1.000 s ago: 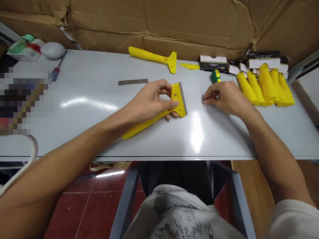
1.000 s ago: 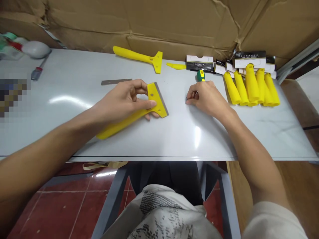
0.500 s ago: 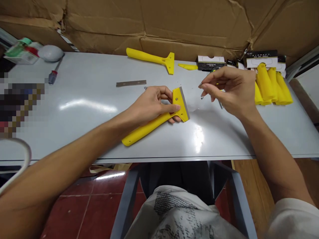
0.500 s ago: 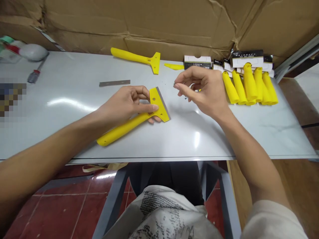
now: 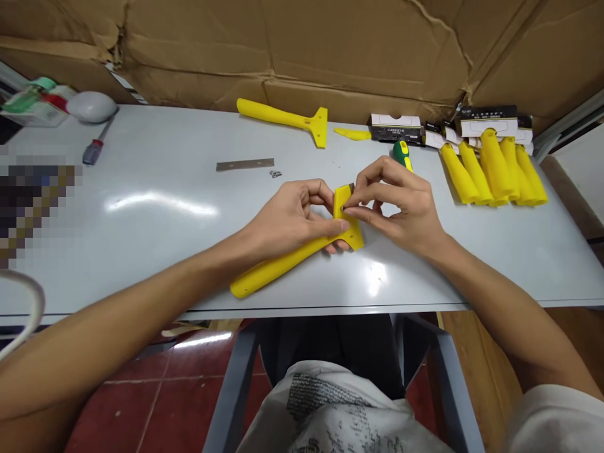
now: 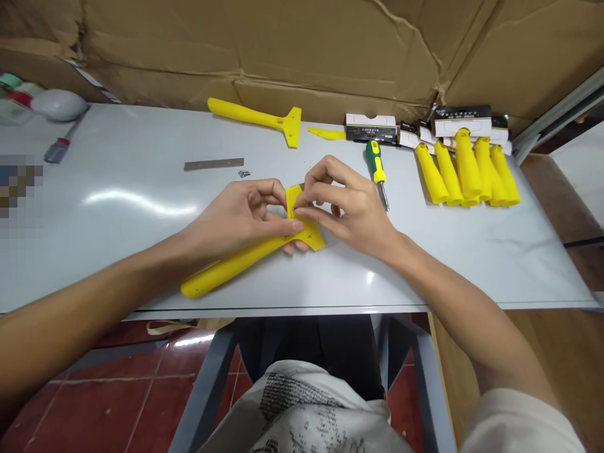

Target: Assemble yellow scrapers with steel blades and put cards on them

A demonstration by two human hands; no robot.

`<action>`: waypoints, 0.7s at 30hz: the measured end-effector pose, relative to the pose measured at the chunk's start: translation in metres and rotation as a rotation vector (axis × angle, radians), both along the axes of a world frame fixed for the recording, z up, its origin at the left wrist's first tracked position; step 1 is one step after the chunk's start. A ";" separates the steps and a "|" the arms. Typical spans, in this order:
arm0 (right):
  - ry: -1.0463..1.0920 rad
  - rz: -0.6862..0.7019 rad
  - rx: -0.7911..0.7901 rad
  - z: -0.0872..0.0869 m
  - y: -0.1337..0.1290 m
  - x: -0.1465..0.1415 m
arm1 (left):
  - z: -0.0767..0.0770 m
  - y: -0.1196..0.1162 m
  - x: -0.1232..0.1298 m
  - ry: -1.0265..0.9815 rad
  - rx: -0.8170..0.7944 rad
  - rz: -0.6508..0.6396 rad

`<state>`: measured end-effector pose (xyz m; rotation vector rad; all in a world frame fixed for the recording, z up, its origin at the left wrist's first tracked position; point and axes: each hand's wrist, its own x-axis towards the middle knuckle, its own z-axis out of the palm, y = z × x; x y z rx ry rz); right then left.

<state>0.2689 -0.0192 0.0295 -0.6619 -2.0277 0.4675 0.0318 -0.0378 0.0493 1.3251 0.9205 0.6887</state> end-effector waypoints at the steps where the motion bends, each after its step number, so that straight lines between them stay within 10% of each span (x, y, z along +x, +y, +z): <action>1: -0.012 -0.010 0.006 0.000 0.000 0.000 | 0.000 0.000 0.000 0.003 0.000 0.003; 11: 0.055 -0.082 -0.083 0.001 -0.016 -0.008 | 0.001 0.000 -0.005 0.067 0.068 -0.006; 16: 0.149 -0.087 -0.307 -0.002 -0.021 -0.012 | 0.004 0.001 -0.010 0.191 0.393 0.053; 21: 0.089 -0.074 -0.190 -0.001 -0.019 -0.011 | 0.004 0.005 -0.014 0.330 0.633 0.029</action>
